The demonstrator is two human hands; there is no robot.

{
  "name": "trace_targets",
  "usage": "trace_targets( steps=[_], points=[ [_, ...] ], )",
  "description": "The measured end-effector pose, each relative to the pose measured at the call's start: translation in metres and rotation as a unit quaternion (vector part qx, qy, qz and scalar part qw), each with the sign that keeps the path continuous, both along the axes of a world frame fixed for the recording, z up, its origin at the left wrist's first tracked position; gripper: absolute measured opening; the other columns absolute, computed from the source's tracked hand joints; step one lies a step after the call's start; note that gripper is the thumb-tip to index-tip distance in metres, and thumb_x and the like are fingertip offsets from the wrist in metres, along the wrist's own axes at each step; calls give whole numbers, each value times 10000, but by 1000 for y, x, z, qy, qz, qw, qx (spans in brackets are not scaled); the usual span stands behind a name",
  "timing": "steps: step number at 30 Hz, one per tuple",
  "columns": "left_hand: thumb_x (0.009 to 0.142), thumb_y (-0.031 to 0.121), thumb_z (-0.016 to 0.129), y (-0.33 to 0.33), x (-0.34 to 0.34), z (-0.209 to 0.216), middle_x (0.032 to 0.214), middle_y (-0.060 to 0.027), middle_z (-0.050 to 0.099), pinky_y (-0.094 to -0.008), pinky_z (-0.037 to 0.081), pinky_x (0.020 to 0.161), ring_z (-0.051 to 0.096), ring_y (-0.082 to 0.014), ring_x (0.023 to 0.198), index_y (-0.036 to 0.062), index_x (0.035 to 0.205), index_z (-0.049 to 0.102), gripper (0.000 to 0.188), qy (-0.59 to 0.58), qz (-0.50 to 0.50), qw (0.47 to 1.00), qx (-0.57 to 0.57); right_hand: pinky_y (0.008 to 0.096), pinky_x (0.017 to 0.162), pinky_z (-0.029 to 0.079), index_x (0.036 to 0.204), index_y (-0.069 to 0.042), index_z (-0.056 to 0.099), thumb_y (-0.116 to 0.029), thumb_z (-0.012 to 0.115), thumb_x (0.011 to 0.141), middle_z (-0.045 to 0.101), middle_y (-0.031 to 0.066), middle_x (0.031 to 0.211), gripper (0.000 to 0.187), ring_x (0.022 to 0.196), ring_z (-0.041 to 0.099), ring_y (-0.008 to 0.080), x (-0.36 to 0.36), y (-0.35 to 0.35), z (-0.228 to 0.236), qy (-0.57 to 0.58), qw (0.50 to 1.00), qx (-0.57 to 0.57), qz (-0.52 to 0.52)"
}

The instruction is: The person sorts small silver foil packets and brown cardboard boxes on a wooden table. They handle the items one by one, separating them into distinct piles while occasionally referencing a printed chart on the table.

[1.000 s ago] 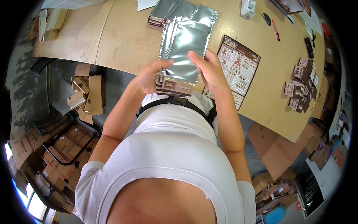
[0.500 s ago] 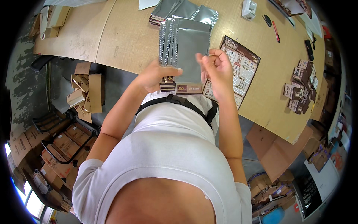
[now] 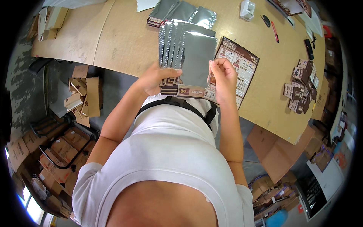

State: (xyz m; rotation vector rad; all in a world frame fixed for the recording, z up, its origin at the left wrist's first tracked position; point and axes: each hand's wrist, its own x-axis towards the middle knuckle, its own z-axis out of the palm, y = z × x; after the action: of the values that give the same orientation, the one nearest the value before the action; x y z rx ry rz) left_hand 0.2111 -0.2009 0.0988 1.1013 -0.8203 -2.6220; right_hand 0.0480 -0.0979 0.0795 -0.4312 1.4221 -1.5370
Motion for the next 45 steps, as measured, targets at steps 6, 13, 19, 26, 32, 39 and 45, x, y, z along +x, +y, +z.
trace_targets(
  steps=[6,13,19,26,32,39,45],
  points=[
    [733,5,580,1,1,-11,873,-108,556,-358,516,610,593,-195,742,-30,1047,451,341,0,1,1000,17,168,432,302,731,-74,494,-133,638,772,465,-41,628,161,506,380,19,2,3,-1,-2,999,20,25],
    [731,-28,564,0,2,-7,806,-101,546,-341,528,591,606,-196,697,-20,960,475,246,1,42,999,9,169,559,413,850,-73,567,-132,539,842,605,-12,826,66,645,542,39,-31,18,-7,-168,973,-81,-140],
    [730,-51,565,3,-3,-12,858,-106,556,-332,513,639,597,-188,739,-33,991,482,274,-19,18,999,-22,191,620,437,827,-63,576,-169,563,828,590,13,768,107,699,550,78,-5,4,-8,-211,977,-32,3],
    [756,-23,568,7,-1,-27,894,-92,563,-304,491,680,580,-163,803,-18,1040,477,298,-9,-19,998,-55,149,515,360,742,-74,551,-166,586,812,547,-33,675,120,582,475,22,8,-6,-6,-190,979,33,-58],
    [791,24,532,5,-2,-18,899,-108,555,-343,515,669,593,-202,779,-13,1062,450,286,21,14,999,34,144,440,334,710,-84,538,-158,595,805,540,-34,631,133,511,453,19,4,-2,-12,-165,978,21,-125],
    [755,-22,533,0,-2,-18,873,-124,549,-370,528,622,602,-236,735,-35,1025,456,281,18,33,998,51,200,597,453,850,-81,573,-157,515,853,588,33,774,96,663,544,84,-23,14,-22,-191,964,-45,-177],
    [736,-35,564,3,-5,-21,814,-135,573,-365,522,628,605,-239,714,-42,958,509,228,-2,40,999,32,210,653,463,937,-57,547,-139,508,857,599,6,848,121,740,565,75,0,10,-18,-267,954,-99,-90]
  ],
)
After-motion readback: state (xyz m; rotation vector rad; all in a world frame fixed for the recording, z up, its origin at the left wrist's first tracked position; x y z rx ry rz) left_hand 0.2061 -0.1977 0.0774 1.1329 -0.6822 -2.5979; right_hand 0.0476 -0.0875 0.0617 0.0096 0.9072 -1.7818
